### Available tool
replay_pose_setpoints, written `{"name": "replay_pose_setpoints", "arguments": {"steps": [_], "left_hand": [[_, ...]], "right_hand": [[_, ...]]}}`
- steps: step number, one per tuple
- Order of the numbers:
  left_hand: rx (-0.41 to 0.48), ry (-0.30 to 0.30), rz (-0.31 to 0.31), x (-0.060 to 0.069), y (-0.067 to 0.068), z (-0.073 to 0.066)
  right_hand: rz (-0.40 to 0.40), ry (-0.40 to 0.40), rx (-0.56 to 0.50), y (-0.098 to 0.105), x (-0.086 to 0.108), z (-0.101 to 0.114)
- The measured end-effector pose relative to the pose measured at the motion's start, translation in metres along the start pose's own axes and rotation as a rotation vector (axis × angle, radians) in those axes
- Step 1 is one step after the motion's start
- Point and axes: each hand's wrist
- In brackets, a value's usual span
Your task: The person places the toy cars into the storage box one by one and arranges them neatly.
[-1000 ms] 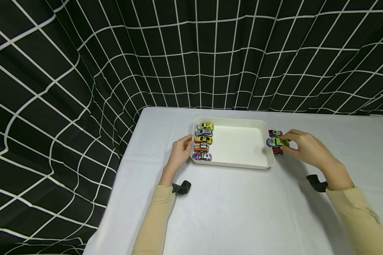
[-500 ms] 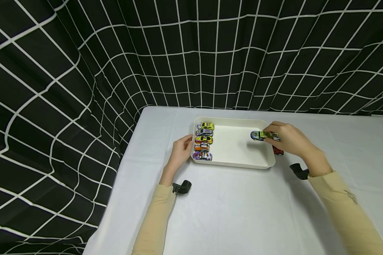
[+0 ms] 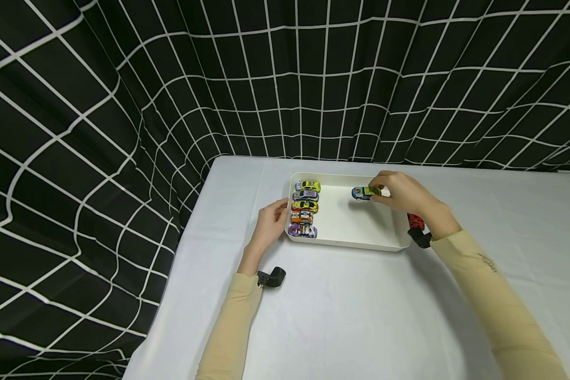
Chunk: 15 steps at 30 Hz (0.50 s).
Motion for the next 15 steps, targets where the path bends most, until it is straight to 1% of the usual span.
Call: {"name": "replay_pose_setpoints", "arguments": {"steps": [10, 15], "left_hand": [[0.003, 0.001, -0.002, 0.0, 0.0, 0.0], [0.01, -0.003, -0.006, 0.0, 0.0, 0.0]], "right_hand": [[0.037, 0.042, -0.05, -0.015, -0.025, -0.003], [0.059, 0.013, -0.052, -0.023, -0.036, -0.005]]}}
Point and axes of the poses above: each hand's wrist, its own x-axis away from the middle knuckle, its own y-axis out of the back of the hand, z = x × y, and after that the axes turned 4 degrees about -x, right-handed
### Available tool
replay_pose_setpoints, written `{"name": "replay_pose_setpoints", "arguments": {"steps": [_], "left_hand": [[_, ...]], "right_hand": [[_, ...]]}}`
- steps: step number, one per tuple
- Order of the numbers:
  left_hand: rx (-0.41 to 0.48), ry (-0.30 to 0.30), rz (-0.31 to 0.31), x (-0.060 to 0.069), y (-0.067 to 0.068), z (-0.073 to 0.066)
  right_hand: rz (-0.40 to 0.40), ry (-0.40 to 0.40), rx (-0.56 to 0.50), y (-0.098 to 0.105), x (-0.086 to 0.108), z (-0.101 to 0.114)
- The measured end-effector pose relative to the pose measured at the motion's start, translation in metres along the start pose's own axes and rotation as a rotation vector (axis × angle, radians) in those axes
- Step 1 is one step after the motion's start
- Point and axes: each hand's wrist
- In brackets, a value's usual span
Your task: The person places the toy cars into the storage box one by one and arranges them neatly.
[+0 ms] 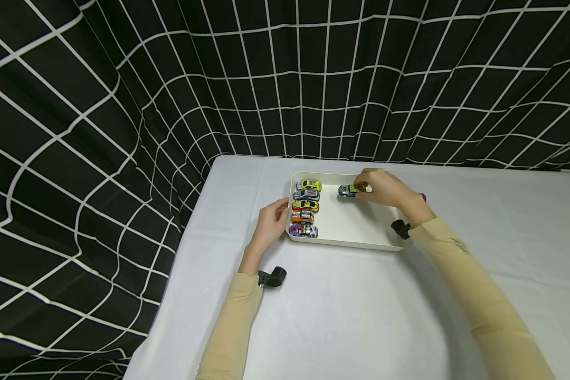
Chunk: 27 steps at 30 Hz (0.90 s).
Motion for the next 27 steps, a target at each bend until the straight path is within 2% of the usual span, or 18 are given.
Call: {"name": "replay_pose_setpoints", "arguments": {"steps": [15, 27], "left_hand": [[0.005, 0.007, -0.003, 0.0, 0.0, -0.002], [0.009, 0.001, -0.01, -0.001, 0.0, -0.001]], "right_hand": [[0.015, -0.073, 0.062, -0.018, -0.02, -0.001], [-0.026, -0.104, 0.132, -0.029, -0.032, 0.003]]}}
Point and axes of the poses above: each hand's wrist, its own x-axis away from the middle knuckle, its own y-axis out of the back of the hand, z = x × y, and after that the axes turned 4 degrees about -x, right-handed
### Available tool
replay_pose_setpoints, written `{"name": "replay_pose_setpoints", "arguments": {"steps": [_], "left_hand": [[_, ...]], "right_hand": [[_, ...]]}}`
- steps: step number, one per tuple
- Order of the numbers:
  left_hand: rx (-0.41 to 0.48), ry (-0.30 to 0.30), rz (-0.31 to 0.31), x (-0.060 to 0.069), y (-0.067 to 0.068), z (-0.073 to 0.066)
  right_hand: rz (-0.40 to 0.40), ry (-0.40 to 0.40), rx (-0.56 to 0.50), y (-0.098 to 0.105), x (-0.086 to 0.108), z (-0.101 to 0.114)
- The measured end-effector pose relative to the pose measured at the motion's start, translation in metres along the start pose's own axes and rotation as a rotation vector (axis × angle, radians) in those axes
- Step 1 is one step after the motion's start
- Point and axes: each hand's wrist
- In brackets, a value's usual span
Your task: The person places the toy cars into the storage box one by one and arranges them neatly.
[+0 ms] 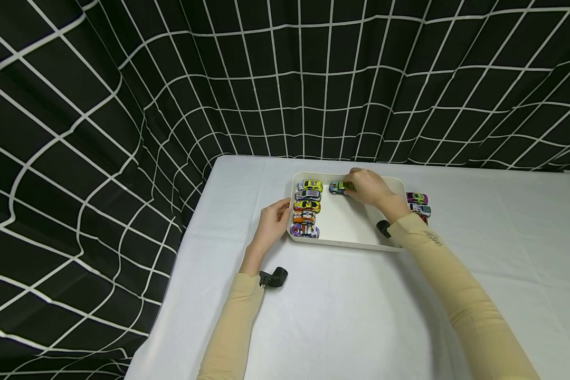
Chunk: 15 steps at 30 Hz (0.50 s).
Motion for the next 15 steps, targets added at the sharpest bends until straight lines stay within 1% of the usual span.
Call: {"name": "replay_pose_setpoints", "arguments": {"steps": [8, 15], "left_hand": [[-0.011, -0.03, 0.0, -0.0006, -0.0003, 0.0032], [-0.002, -0.024, 0.003, -0.0003, -0.0001, 0.0033]], "right_hand": [[-0.031, 0.026, 0.066, -0.004, 0.0004, -0.0013], [-0.03, 0.025, 0.122, -0.0061, 0.0006, -0.0016]]}}
Point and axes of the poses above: each hand's wrist, its own x-axis away from the middle knuckle, its own y-axis out of the back of the hand, z = x × y, and after that the axes turned 4 degrees about -x, right-handed
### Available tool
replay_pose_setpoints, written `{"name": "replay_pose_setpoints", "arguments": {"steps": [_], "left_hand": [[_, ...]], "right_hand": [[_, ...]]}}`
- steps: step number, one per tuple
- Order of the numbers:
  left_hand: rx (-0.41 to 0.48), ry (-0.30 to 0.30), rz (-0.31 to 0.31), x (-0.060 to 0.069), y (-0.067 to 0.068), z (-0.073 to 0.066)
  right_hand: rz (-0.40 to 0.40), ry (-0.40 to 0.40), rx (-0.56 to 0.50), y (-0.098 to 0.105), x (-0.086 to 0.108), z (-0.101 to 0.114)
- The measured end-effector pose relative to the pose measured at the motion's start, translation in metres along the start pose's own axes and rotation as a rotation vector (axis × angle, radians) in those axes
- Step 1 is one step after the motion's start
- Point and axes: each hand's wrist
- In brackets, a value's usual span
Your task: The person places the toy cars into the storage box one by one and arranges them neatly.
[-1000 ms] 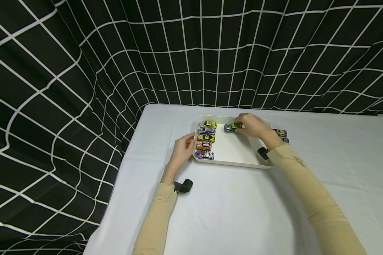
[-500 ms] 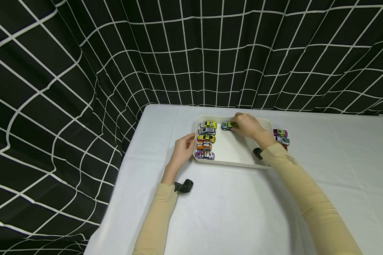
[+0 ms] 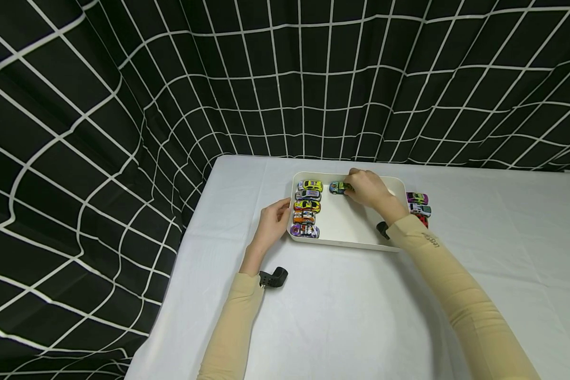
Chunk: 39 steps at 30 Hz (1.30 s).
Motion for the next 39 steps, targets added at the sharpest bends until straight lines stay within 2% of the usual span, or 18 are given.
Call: {"name": "replay_pose_setpoints", "arguments": {"steps": [7, 12, 17, 23, 30, 39], "left_hand": [[-0.005, 0.009, 0.006, 0.001, 0.001, -0.001], [-0.005, 0.011, 0.004, 0.001, 0.0, -0.001], [-0.003, 0.016, 0.002, 0.0, -0.001, -0.001], [-0.009, 0.037, 0.007, 0.001, -0.001, -0.002], [-0.012, 0.033, 0.01, 0.002, -0.001, -0.002], [-0.019, 0.032, 0.01, 0.001, 0.0, -0.003]], "right_hand": [[-0.052, 0.024, 0.075, 0.002, 0.001, 0.004], [-0.096, 0.058, 0.063, 0.011, 0.005, 0.006], [-0.08, 0.044, 0.04, 0.026, 0.016, 0.007], [-0.097, 0.037, 0.036, 0.042, 0.039, 0.002], [-0.136, 0.021, 0.043, 0.056, 0.071, -0.009], [-0.212, 0.019, 0.029, 0.06, 0.111, -0.026]]}}
Point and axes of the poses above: each hand's wrist, its own x-axis away from the middle knuckle, its own y-axis out of the back of the hand, z = x × y, and after that the axes turned 4 degrees about -x, right-handed
